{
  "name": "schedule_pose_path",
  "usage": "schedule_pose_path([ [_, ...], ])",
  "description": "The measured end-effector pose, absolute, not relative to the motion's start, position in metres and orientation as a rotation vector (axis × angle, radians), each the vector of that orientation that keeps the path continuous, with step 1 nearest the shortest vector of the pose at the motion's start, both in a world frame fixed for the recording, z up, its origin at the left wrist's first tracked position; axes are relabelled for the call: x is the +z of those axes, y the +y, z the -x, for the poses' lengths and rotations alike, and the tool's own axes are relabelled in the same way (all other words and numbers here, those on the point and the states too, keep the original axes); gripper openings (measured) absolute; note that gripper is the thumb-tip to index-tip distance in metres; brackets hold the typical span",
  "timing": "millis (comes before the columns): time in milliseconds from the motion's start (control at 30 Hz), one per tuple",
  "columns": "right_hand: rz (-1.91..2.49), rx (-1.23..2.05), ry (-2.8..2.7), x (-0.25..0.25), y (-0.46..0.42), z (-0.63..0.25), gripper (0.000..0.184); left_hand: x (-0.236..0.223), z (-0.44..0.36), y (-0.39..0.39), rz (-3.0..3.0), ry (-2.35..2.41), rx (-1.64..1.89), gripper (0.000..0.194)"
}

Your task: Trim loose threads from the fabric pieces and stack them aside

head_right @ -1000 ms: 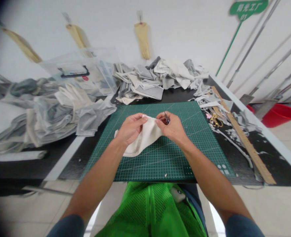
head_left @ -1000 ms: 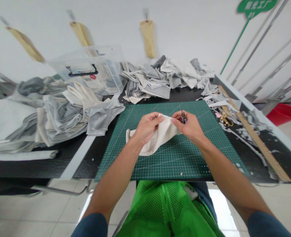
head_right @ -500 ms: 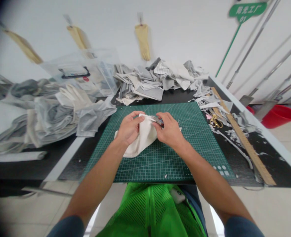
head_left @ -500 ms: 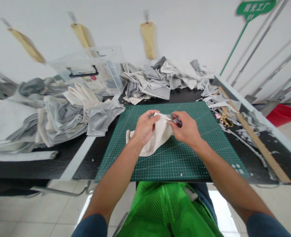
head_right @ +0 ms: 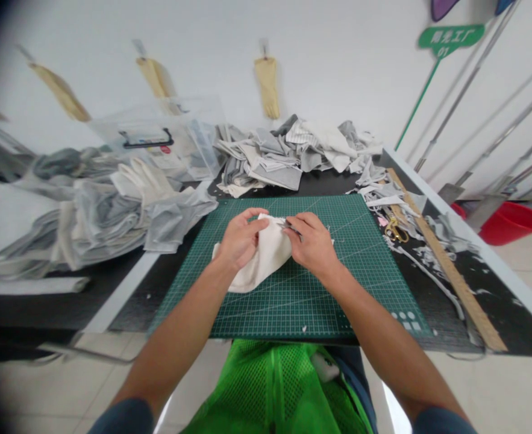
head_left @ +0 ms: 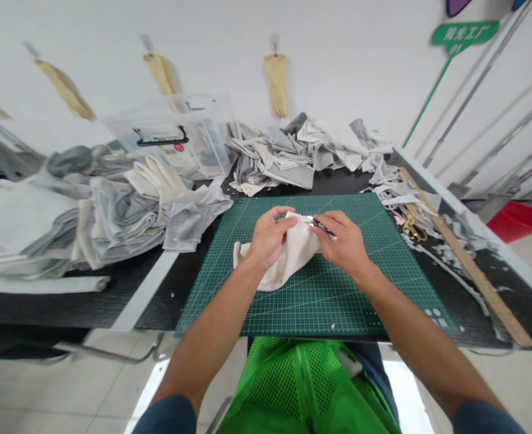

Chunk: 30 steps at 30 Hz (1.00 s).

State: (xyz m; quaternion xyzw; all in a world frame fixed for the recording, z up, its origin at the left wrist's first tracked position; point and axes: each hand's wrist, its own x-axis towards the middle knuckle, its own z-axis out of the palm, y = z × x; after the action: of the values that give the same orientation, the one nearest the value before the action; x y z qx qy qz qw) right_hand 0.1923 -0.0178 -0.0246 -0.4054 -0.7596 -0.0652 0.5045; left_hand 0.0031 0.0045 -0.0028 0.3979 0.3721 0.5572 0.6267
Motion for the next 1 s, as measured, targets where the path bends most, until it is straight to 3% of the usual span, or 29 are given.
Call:
schedule_pose_path([
  [1000,1.032,-0.139,-1.832,-0.0256,-0.0175,-0.1896,0.016,-0.0049,-0.0052,-0.0006,-0.981,0.797,1.165,0.047],
])
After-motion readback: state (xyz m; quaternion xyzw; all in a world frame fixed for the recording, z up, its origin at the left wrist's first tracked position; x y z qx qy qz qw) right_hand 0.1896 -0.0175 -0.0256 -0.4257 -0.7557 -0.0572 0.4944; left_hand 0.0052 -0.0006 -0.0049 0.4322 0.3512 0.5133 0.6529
